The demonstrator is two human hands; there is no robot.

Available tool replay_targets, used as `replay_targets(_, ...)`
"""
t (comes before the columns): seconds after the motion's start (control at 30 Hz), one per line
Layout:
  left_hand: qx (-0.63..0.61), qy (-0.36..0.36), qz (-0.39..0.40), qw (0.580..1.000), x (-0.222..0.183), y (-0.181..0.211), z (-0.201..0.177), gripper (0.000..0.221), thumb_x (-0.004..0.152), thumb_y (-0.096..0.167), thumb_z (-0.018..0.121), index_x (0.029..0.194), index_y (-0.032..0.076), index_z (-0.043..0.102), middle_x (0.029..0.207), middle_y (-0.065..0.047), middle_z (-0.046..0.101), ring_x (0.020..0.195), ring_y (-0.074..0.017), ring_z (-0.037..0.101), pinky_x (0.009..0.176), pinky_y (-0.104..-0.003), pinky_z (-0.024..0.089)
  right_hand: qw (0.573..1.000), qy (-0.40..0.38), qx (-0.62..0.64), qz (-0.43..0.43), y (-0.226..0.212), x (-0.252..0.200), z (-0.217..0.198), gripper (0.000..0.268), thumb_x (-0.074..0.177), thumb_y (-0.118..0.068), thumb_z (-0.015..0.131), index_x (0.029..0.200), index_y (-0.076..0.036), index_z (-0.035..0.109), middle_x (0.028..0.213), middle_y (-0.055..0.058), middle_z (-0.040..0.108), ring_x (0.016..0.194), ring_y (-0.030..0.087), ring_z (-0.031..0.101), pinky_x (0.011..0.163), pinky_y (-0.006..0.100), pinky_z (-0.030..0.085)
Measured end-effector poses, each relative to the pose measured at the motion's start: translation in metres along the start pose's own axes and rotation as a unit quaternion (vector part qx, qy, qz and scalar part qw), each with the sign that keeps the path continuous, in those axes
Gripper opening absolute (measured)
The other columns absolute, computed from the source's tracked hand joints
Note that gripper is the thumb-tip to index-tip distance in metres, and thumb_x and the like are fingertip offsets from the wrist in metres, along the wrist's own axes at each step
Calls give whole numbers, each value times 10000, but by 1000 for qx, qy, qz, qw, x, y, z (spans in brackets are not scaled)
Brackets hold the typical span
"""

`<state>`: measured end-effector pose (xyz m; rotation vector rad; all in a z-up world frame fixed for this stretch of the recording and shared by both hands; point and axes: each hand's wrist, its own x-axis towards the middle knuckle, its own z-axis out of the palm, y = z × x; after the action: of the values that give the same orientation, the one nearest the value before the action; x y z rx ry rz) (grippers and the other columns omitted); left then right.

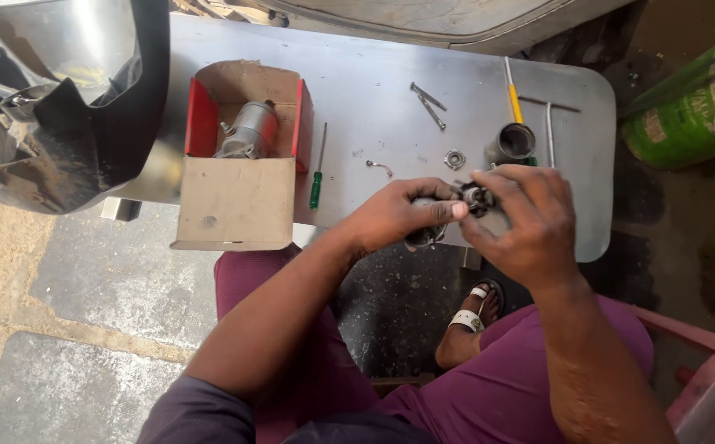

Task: Disassembling and inspecting the internal components of a motorcycle starter motor.

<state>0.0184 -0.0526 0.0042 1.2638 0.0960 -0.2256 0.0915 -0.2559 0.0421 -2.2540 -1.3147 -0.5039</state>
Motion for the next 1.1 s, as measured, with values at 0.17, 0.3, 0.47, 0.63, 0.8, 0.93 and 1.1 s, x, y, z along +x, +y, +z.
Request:
replay_targets(0.17,-18,45,-29,998,12,-22,9,384,948,396,683,1089,42,730,741,3,638,611,-80,576,503,-238,444,995,-60,75,3,11,0,10,510,770,-230,885,1225,-64,724,1173,100,664,1090,280,622,959,422,518)
replay_targets(0.3,-63,71,-23,995,17,-25,9,419,977,423,635,1141,41,688,815,-50,674,689,-132,642,541,-271,521,910,-89,362,181,34,-11,17,382,927,-154,722,1289,-32,703,1223,79,664,1112,174,653,963,318,538)
replay_targets(0.47,-181,123,28,975,23,-23,1,491,993,501,556,1195,57,614,1007,-109,693,888,-211,744,607,-316,601,795,-69,503,332,55,-21,25,293,1000,-23,599,1261,39,716,1179,97,751,1027,161,689,867,301,526)
replay_targets(0.63,-200,169,24,965,26,-27,-3,495,986,518,563,1189,70,612,1038,-113,672,933,-226,747,620,-316,612,757,-39,563,329,47,-21,27,265,965,-17,678,1221,43,711,1104,128,746,1037,164,714,966,293,572)
replay_targets(0.8,-232,160,42,959,25,-30,-1,468,1004,513,562,1174,79,604,1020,-118,656,933,-224,743,624,-314,609,762,-12,553,336,35,-17,32,239,934,-3,735,1169,36,714,1061,115,745,990,161,727,922,292,601)
replay_targets(0.93,-256,163,65,951,24,-34,0,438,1003,520,545,1125,101,590,1024,-90,671,913,-211,742,605,-305,610,799,9,529,284,21,-13,30,138,946,-47,742,1079,-53,704,1071,79,761,1030,173,745,931,297,607)
replay_targets(1.1,-270,161,63,947,20,-34,-2,417,1015,509,545,1123,111,603,965,-79,682,877,-191,739,586,-299,606,988,103,102,-57,-11,-6,12,201,922,-48,862,1022,-126,706,1091,-12,700,1059,211,669,949,357,518)
